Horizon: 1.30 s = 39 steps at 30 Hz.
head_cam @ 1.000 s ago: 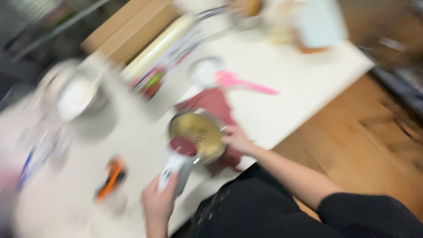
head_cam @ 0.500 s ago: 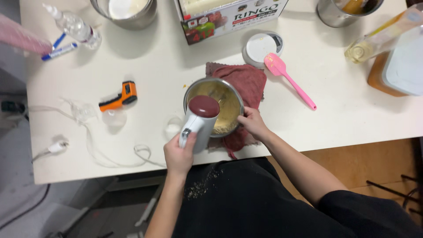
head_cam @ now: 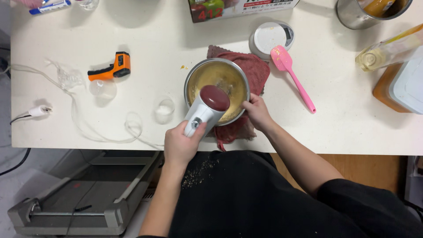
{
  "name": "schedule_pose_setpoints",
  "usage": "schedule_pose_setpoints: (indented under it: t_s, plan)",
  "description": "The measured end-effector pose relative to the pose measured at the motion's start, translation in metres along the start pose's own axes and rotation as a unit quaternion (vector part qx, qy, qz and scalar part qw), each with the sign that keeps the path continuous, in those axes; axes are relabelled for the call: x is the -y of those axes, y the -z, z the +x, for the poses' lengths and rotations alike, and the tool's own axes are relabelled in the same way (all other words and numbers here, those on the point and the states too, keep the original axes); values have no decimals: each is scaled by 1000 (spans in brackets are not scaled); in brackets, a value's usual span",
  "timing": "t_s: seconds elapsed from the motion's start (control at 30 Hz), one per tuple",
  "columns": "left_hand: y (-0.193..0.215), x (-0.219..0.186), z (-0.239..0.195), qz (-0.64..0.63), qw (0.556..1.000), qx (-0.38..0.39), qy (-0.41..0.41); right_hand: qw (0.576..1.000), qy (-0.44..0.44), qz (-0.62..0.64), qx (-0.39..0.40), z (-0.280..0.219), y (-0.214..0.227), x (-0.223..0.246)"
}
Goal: The person uses a hand mixer to whip a yellowish batter in a metal bowl and then scrapes the sides of the bowl with a pink spatula.
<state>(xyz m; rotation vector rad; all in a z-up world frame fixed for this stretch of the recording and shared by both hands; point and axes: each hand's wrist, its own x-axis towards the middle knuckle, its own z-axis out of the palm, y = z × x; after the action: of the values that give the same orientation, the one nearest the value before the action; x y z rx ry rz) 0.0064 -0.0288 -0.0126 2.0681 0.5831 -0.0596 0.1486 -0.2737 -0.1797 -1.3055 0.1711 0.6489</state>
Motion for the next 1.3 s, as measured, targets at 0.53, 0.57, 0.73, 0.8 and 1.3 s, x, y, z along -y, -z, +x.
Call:
schedule_pose_setpoints:
  t_s: [0.53, 0.57, 0.73, 0.8, 1.3]
  plan:
    - [20, -14, -10, 134, 990, 40, -32, 1000, 23, 6, 8, 5, 7, -3]
    - [25, -12, -12, 171, 983, 60, -35, 1000, 24, 12, 9, 2, 6, -3]
    - [9, 4, -7, 91, 980, -22, -174, 998, 33, -40, 30, -5, -3, 8]
    - [3, 9, 0, 69, 976, -59, -199, 997, 24, -61, 46, -5, -3, 18]
    - [14, 24, -23, 40, 997, -19, -64, 987, 106, -113, 35, -5, -1, 1]
